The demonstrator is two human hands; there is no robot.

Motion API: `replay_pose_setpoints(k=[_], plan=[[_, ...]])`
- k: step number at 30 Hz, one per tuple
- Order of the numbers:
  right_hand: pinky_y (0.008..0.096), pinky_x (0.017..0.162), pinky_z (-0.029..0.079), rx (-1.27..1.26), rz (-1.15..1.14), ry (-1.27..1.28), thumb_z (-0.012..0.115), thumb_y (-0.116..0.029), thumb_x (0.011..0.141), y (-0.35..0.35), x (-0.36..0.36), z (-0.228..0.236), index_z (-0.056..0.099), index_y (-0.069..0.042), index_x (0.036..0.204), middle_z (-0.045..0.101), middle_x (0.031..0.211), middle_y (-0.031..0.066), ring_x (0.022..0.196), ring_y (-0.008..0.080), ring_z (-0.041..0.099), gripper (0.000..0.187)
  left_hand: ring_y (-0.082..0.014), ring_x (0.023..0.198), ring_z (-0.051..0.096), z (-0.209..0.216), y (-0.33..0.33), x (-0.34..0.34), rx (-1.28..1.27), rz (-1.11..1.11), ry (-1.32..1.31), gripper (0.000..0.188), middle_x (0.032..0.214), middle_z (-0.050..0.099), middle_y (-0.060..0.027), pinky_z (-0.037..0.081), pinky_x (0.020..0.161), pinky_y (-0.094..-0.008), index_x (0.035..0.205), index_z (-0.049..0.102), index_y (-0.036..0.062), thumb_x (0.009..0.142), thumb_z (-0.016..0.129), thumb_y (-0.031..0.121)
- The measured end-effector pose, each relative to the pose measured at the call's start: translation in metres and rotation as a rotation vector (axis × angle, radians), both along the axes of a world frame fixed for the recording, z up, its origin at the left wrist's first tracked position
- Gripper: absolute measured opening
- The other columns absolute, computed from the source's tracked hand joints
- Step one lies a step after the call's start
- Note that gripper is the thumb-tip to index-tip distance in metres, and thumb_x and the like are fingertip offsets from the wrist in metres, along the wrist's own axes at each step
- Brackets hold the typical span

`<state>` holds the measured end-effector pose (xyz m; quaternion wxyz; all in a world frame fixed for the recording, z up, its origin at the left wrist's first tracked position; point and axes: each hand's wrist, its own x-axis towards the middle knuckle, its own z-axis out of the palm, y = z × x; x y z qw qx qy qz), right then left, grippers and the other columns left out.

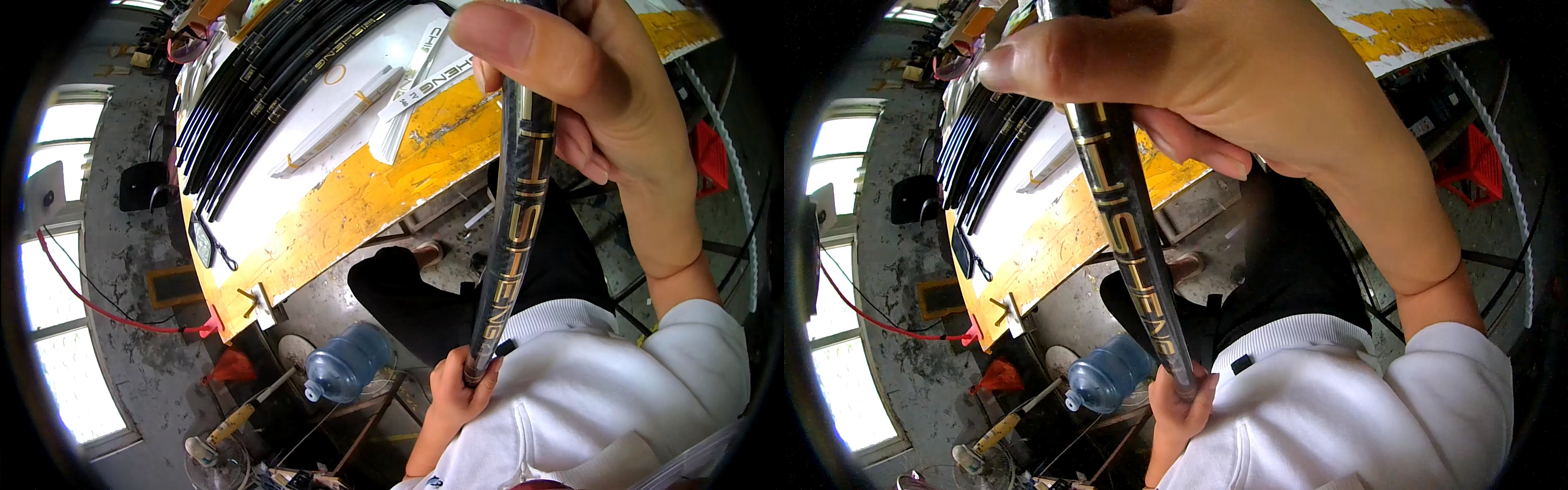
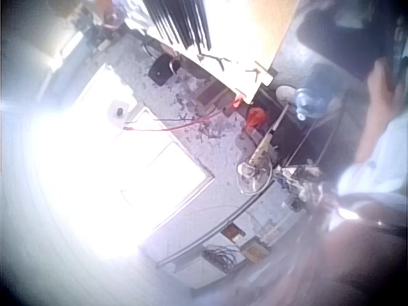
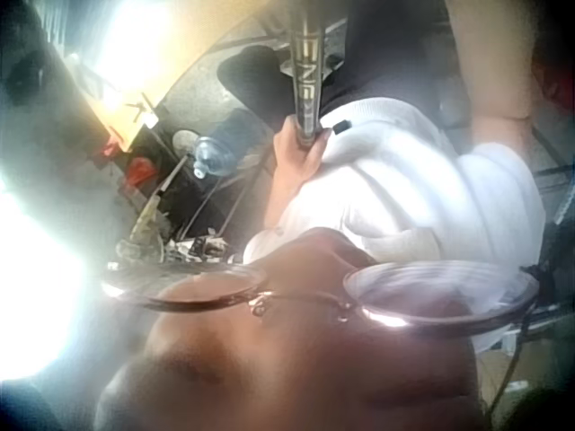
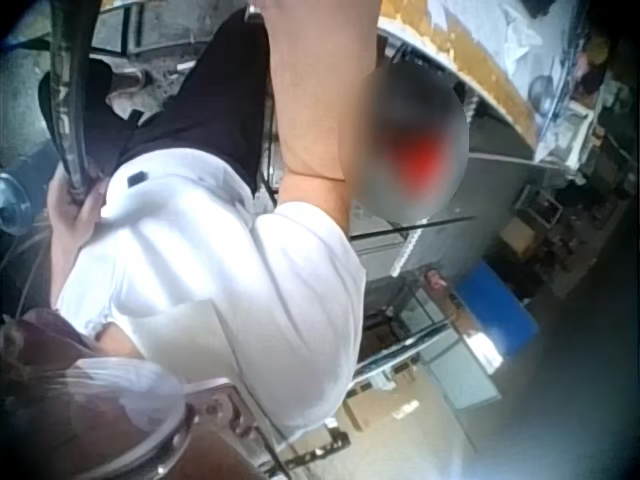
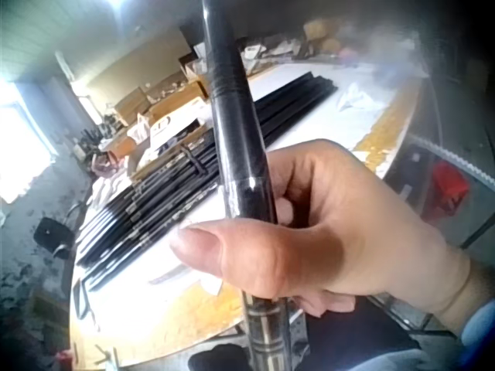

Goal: The person applies gold lettering stickers to a black curved rod, peels backing, aligns, and smooths each segment. They handle multiple rods and sticker strips, pressing the decals firmly along the curved surface.

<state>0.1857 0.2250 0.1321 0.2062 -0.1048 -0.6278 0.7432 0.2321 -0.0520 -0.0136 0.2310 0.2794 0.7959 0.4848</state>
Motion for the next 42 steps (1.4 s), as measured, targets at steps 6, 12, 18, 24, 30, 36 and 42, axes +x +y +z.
replay_pose_setpoints(k=[6, 12, 18, 24, 30, 36, 42], plan=[[0.0153, 0.033, 0.038, -0.005, 0.063, -0.032, 0.07, -0.045, 0.08, 0.005, 0.006, 0.003, 0.053, -0.008, 0.061, 0.05, 0.047, -0.0015, 0.033, 0.0038, 0.045, 0.045, -0.0115, 0.054, 0.057, 0.003, 0.002, 0.002, -0.051, 0.051, 0.1, 0.02, 0.064, 0.059, -0.0061, 0.043, 0.052, -0.0238, 0.085, 0.054, 0.0009, 0.074, 0.071, 0.001], [0.0172, 0.032, 0.033, -0.082, 0.136, -0.09, 0.063, -0.04, 0.088, 0.014, 0.008, 0.0, 0.059, -0.005, 0.07, 0.051, 0.047, -0.0007, 0.033, 0.0044, 0.044, 0.039, -0.0157, 0.041, 0.045, -0.008, 0.001, -0.004, 0.056, -0.003, 0.038, 0.026, 0.053, 0.045, -0.0056, 0.035, 0.041, -0.0277, 0.083, 0.051, 0.0003, 0.074, 0.075, 0.005], [0.0182, 0.025, 0.026, 0.022, 0.083, 0.057, 0.057, -0.035, 0.091, 0.013, -0.003, -0.024, 0.054, -0.001, 0.061, 0.046, 0.041, 0.0026, 0.026, 0.0046, 0.038, 0.045, -0.0159, 0.041, 0.045, -0.012, -0.003, -0.004, 0.045, 0.006, 0.017, 0.027, 0.052, 0.045, -0.0054, 0.035, 0.041, -0.0274, 0.082, 0.05, 0.0009, 0.074, 0.075, 0.006], [0.0164, 0.026, 0.027, 0.21, -0.011, 0.034, 0.061, -0.035, 0.088, 0.013, -0.007, -0.027, 0.056, -0.004, 0.063, 0.05, 0.047, 0.0002, 0.028, 0.0034, 0.039, 0.04, -0.0164, 0.041, 0.045, -0.011, 0.002, -0.005, 0.058, 0.01, 0.136, 0.026, 0.053, 0.046, -0.0064, 0.036, 0.041, -0.0278, 0.085, 0.051, 0.0001, 0.074, 0.074, 0.006], [0.0139, 0.03, 0.028, 0.105, 0.057, -0.001, 0.063, -0.027, 0.085, -0.009, -0.009, -0.059, 0.056, -0.007, 0.07, 0.057, 0.061, -0.0012, 0.035, -0.0003, 0.041, 0.026, -0.0152, 0.043, 0.049, 0.013, 0.022, -0.017, -0.015, 0.041, 0.063, 0.023, 0.054, 0.049, -0.008, 0.037, 0.043, -0.0273, 0.088, 0.052, 0.0, 0.077, 0.072, 0.004], [0.0213, 0.044, 0.035, 0.079, 0.31, -0.105, 0.07, -0.009, 0.077, -0.059, 0.019, -0.1, 0.054, -0.004, 0.067, 0.054, 0.059, -0.0011, 0.048, 0.0041, 0.046, 0.019, -0.0177, 0.051, 0.056, 0.024, 0.037, -0.028, 0.058, 0.038, 0.051, 0.024, 0.063, 0.055, -0.0109, 0.041, 0.049, -0.0257, 0.095, 0.051, -0.0007, 0.079, 0.069, 0.003], [0.0242, 0.049, 0.037, 0.021, 0.385, -0.281, 0.076, -0.016, 0.069, -0.071, 0.027, -0.106, 0.054, -0.004, 0.066, 0.051, 0.058, 0.0, 0.053, 0.0076, 0.046, 0.025, -0.0257, 0.059, 0.061, 0.023, 0.035, -0.031, 0.05, -0.008, 0.111, 0.03, 0.073, 0.059, -0.0128, 0.047, 0.056, -0.0289, 0.103, 0.051, -0.0018, 0.078, 0.066, -0.001]])
